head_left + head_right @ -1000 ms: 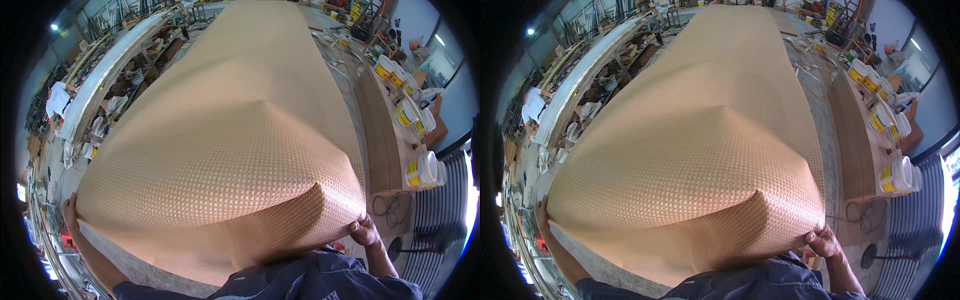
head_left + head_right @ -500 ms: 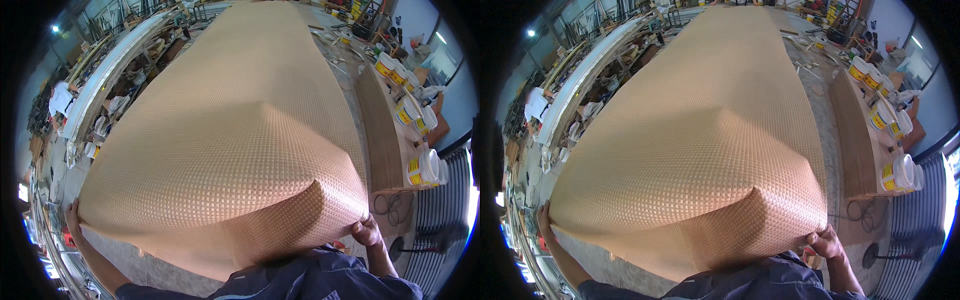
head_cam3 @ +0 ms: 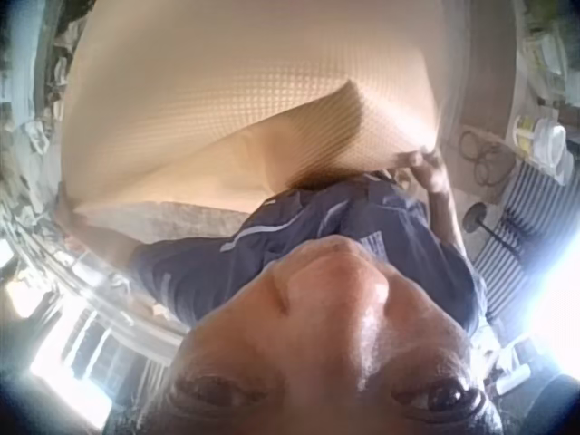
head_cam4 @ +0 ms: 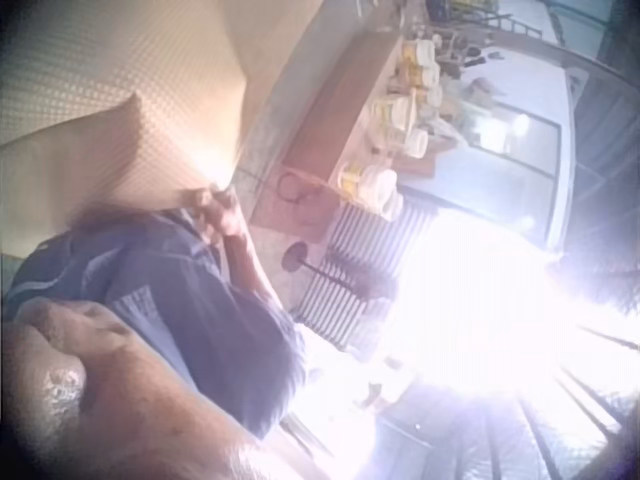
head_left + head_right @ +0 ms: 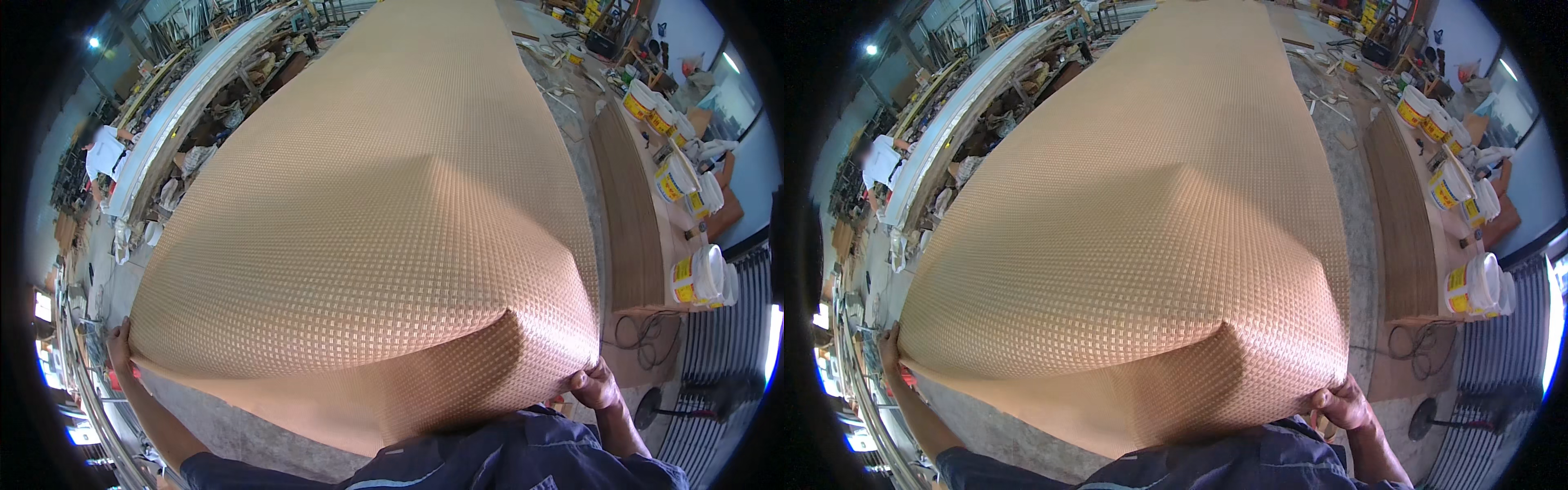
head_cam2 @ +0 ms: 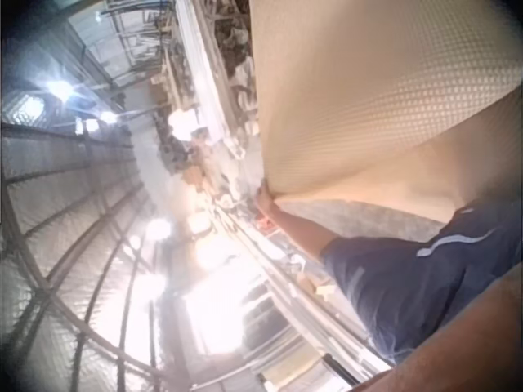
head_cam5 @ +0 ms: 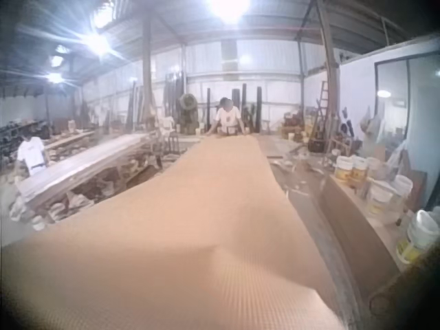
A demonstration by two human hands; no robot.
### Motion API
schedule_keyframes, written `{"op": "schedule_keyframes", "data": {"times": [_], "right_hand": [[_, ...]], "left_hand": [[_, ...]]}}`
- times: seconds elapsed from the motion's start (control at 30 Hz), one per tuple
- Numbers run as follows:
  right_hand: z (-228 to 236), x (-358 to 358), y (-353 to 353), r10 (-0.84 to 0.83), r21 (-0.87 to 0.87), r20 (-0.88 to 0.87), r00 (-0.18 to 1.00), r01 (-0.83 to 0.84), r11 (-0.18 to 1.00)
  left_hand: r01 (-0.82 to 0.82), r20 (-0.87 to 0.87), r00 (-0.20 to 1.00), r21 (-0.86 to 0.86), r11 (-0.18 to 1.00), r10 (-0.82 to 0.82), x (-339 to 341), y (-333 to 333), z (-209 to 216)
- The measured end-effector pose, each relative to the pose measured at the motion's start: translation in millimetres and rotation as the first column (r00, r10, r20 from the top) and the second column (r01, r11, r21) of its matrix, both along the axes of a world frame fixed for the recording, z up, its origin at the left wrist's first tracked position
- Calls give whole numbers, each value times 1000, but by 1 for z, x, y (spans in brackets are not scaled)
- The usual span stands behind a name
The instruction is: The person applies glue to a large wooden board using a roller, then places a textured mat on top and smooths it with a wooden block. The task involves coordinated hand movements to ensure even coverage and adhesion.
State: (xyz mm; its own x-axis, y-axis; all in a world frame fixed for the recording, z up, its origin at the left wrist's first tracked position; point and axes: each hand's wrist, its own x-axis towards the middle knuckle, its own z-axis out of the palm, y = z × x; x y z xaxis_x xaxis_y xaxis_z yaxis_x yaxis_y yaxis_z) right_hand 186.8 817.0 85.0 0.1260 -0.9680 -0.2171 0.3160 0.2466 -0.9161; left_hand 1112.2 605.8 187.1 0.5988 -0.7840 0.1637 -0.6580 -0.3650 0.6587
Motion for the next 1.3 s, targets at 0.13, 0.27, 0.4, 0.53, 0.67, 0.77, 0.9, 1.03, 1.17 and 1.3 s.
{"op": "schedule_keyframes", "data": {"times": [0.13, 0.27, 0.4, 0.53, 0.67, 0.77, 0.9, 1.03, 1.17, 1.3], "right_hand": [[6, 0, 0, 18, 70, 16, 1000, -19, 997], [1, -4, 2, 72, 92, 37, 997, -75, 993], [7, 7, -2, 28, 70, 18, 999, -29, 997], [-6, -4, 8, -13, 185, -6, 1000, 14, 983], [-8, 3, 6, -18, 131, 69, 997, 9, 991], [-14, -7, 11, 26, 172, 142, 990, -51, 984], [-17, -10, 12, 26, 182, 116, 993, -47, 982], [-14, -3, 7, 14, 187, 131, 991, -38, 982], [-5, 7, 2, -7, 187, 164, 986, -24, 982], [-4, 12, -1, -37, 157, 74, 997, 25, 987]], "left_hand": [[52, 18, 998, 35, 998, -53, 1, 3, -5], [19, 127, 991, 109, 994, -33, 10, 3, -9], [-21, 71, 997, 112, 993, 13, 10, 7, -13], [-49, 59, 997, 143, 988, 41, 12, 9, -16], [-38, 37, 999, 140, 989, 33, 0, 7, -19], [-62, 13, 998, 139, 988, 61, -3, 4, -24], [-68, 44, 997, 140, 988, 63, -13, 2, -24], [-90, 8, 996, 112, 990, 89, -10, 2, -30], [-51, -7, 999, 114, 992, 53, -15, 3, -27], [-49, -16, 999, 122, 991, 51, -17, 3, -29]]}}
